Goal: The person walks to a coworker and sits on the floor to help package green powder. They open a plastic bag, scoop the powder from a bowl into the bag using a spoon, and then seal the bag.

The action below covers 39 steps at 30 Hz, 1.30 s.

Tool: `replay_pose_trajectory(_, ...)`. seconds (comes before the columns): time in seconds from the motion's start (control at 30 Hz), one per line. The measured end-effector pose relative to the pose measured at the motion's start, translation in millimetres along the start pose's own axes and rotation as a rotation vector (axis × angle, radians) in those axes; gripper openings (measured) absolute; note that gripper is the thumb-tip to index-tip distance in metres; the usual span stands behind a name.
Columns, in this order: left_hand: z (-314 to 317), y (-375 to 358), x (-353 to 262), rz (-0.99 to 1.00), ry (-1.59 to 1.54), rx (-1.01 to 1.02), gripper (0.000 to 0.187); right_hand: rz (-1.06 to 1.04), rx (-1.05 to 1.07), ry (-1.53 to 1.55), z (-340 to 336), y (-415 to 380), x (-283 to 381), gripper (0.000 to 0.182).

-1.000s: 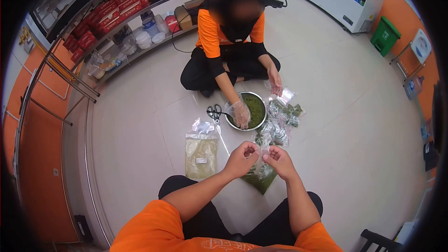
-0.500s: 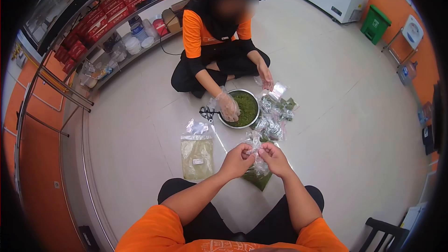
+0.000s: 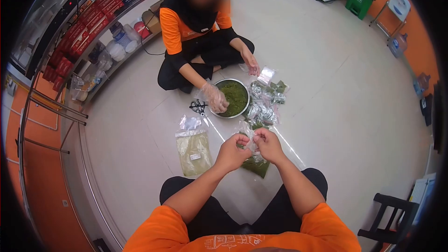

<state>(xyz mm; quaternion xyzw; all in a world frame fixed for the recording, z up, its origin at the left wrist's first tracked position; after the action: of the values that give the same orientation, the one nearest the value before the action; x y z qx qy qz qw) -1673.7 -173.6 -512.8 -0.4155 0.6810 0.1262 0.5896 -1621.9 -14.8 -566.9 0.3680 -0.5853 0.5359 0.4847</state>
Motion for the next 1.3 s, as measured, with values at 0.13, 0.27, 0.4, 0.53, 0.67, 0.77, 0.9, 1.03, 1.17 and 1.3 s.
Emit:
replay_pose_trajectory(0.13,0.6,-3.2,-6.6,-0.012,0.017,-0.002,0.037,0.041,-0.015,0.027,-1.4,0.9,2.8,0.009)
replay_pose_trajectory(0.27,3.1,0.3,2.6,-0.021,0.001,0.012,0.038,0.013,-0.008,-0.029,-4.8,5.8,-10.9,0.009)
replay_pose_trajectory(0.4,-0.2,1.7,12.4,-0.061,-0.101,0.014,0.036,0.052,0.127,0.004,-13.6,4.5,-1.7,0.013)
replay_pose_trajectory(0.53,-1.1,10.5,35.6,-0.112,-0.331,0.049,0.030,0.020,0.218,0.147,-12.5,-1.3,6.3,0.020)
replay_pose_trajectory(0.67,-3.1,12.8,35.4,-0.091,-0.332,0.030,0.023,0.013,0.298,0.180,-7.8,-9.4,13.2,0.021)
replay_pose_trajectory(0.77,-1.1,14.6,34.3,-0.037,-0.330,0.059,0.021,-0.010,0.278,0.145,-8.1,-5.1,6.7,0.022)
replay_pose_trajectory(0.9,1.3,11.0,26.9,0.000,-0.331,0.095,0.017,0.009,0.254,0.169,-10.3,-0.3,1.9,0.021)
replay_pose_trajectory(1.03,7.3,11.2,29.2,0.032,-0.381,0.090,0.014,0.025,0.259,0.088,-10.4,0.1,0.5,0.023)
replay_pose_trajectory(1.17,7.1,12.5,40.1,0.027,-0.232,0.043,0.016,-0.096,0.163,-0.089,-20.1,5.3,8.2,0.033)
replay_pose_trajectory(1.3,5.8,15.0,42.5,-0.020,-0.082,0.076,0.018,-0.379,-0.147,-0.318,-62.3,-30.1,104.0,0.047)
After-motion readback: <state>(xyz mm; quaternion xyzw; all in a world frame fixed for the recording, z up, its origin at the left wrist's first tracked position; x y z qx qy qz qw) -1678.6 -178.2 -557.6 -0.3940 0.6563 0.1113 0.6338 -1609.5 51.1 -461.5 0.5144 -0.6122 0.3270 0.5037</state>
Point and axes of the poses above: each hand's wrist, its own y-axis towards the middle knuckle, its own z-axis out of the palm, x = y × z, the point moved 2 cm from there along y, towards the middle knuckle, and after that the axes turned 7 degrees about x, right-handed, at the moved point
